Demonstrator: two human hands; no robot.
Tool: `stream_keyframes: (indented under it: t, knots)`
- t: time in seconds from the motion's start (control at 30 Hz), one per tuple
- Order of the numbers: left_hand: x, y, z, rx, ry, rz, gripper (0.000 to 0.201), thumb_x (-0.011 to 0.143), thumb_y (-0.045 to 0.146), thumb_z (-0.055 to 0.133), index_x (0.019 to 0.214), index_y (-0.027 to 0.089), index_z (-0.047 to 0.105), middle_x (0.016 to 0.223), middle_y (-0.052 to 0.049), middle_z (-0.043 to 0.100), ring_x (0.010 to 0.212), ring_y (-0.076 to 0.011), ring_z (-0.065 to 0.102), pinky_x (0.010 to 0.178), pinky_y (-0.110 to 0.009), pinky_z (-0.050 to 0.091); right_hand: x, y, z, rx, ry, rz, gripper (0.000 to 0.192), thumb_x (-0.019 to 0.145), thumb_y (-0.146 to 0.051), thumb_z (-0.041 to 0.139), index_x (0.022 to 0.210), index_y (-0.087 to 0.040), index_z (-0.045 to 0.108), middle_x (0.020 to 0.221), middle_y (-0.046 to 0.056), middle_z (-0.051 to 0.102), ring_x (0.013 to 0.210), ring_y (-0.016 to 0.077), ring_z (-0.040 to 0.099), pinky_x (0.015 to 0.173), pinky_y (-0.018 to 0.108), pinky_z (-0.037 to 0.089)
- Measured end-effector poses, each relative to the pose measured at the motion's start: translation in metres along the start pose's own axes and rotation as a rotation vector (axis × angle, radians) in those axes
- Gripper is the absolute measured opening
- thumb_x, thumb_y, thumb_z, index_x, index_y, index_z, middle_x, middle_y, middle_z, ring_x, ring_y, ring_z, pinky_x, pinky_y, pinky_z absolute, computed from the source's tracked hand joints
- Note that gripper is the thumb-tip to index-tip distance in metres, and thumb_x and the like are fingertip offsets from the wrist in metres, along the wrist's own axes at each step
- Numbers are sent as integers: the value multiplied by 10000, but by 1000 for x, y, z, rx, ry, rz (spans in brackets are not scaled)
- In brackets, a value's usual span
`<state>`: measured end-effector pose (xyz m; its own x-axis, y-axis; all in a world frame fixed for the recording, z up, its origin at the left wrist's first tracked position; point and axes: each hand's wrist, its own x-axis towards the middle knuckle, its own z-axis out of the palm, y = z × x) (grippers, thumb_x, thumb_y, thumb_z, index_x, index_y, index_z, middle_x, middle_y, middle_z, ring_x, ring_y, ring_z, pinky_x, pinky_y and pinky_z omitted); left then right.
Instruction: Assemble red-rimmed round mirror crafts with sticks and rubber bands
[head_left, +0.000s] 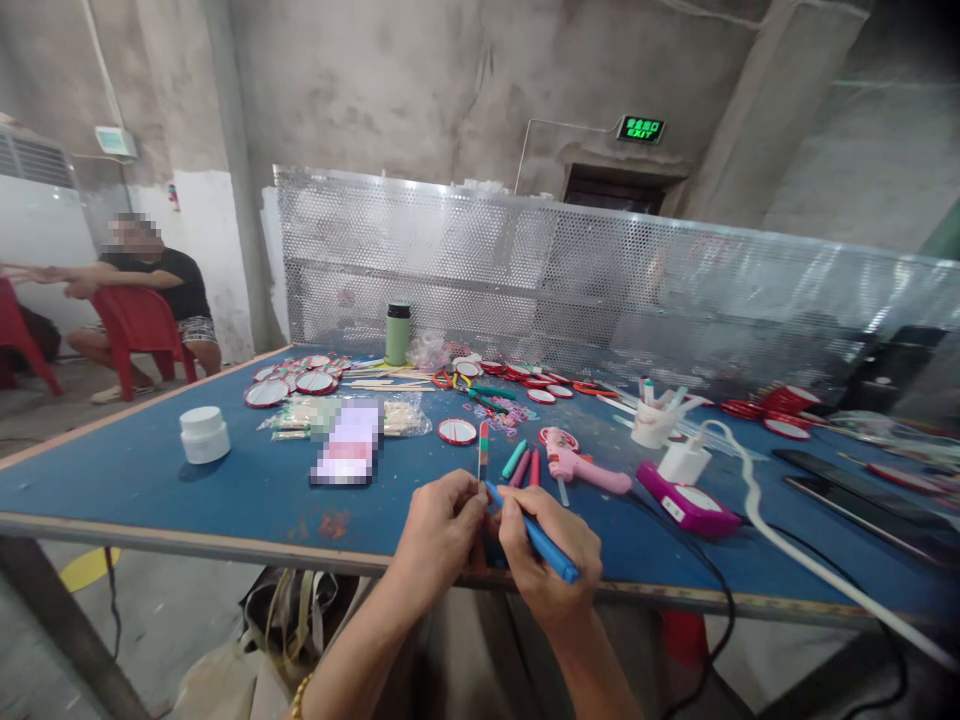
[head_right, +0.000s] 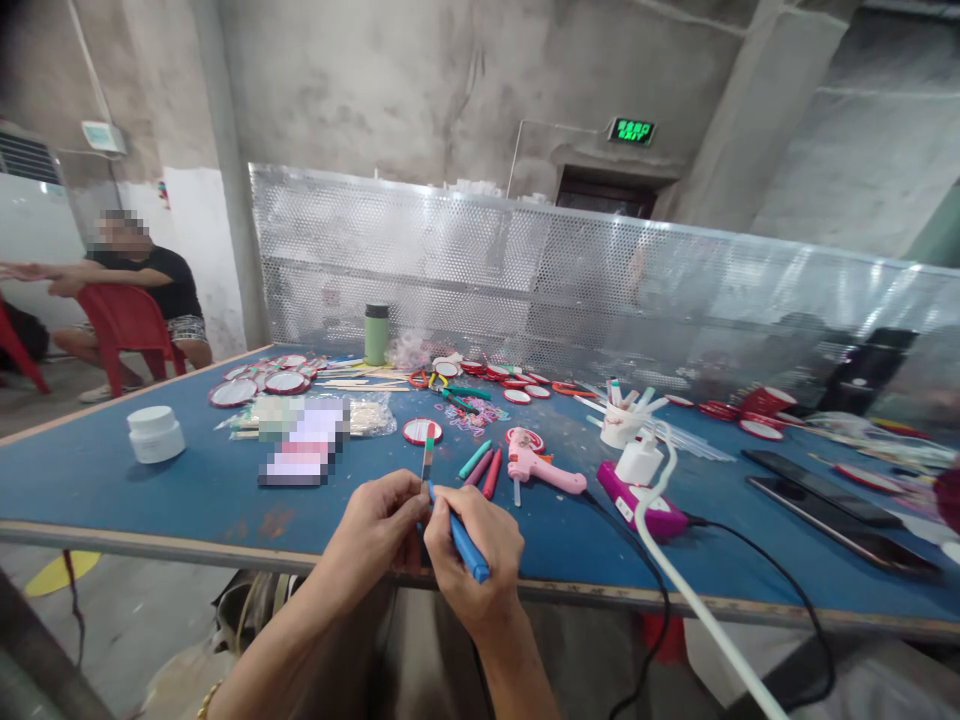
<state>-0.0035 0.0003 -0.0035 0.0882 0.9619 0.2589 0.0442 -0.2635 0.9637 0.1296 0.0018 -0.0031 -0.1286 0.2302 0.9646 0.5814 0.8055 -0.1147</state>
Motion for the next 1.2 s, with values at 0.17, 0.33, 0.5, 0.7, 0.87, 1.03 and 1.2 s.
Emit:
stream_keyframes:
  t: [0.17, 0.33, 0.5, 0.7, 0.87, 1.03, 1.2]
  knots:
    - [0, 2, 1, -31, -9, -10, 266, 855, 406, 527, 684, 205, 490, 507, 43, 554, 360, -129, 544, 358, -211, 386, 0, 1, 1, -28, 37, -4, 128, 896, -116, 558, 880, -179, 669, 701, 13, 722, 602, 133, 693, 622, 227, 529]
    - [0, 2, 1, -55, -2, -21, 241, 841, 389, 533, 691, 204, 495, 526, 43, 565, 364, -124, 541, 355, -207, 394, 1, 1, 1, -5, 12, 4, 130, 898, -116, 553, 882, -177, 667, 705, 12, 720, 596, 127, 688, 615, 222, 528]
    - [0, 2, 1, -50, -4, -13, 251, 843, 400, 535, 693, 202, 497, 513, 43, 555, 359, -122, 536, 352, -205, 391, 1, 0, 0, -25, 22, 9, 131, 894, -121, 559, 863, -182, 671, 695, 11, 724, 605, 135, 695, 635, 229, 541]
    - [1, 1, 1, -52, -7, -11, 258, 851, 403, 533, 694, 202, 491, 529, 41, 572, 356, -116, 532, 354, -204, 385, 0, 0, -1, -10, 6, 18, 133, 899, -131, 553, 868, -184, 670, 693, 10, 719, 593, 134, 691, 614, 232, 534]
    - [0, 0, 1, -42, -11, -14, 249, 849, 394, 528, 693, 203, 491, 533, 40, 580, 355, -119, 539, 351, -204, 381, 1, -1, -1, -11, 4, 11, 145, 898, -124, 542, 855, -187, 666, 668, 5, 704, 573, 133, 675, 594, 235, 520]
    - [0, 1, 1, -28, 3, 0, 232, 847, 380, 522, 700, 203, 492, 551, 39, 596, 355, -113, 525, 355, -202, 379, -1, 0, -1, -2, 3, 16, 130, 897, -112, 558, 870, -183, 663, 707, 9, 720, 630, 132, 698, 650, 233, 528]
    - [0, 1, 0, 1, 19, 16, 212, 839, 340, 510, 681, 201, 484, 543, 37, 593, 364, -107, 525, 367, -195, 380, -1, 0, 0, 2, -13, 7, 131, 901, -117, 557, 872, -188, 662, 711, 5, 718, 611, 122, 686, 633, 228, 520]
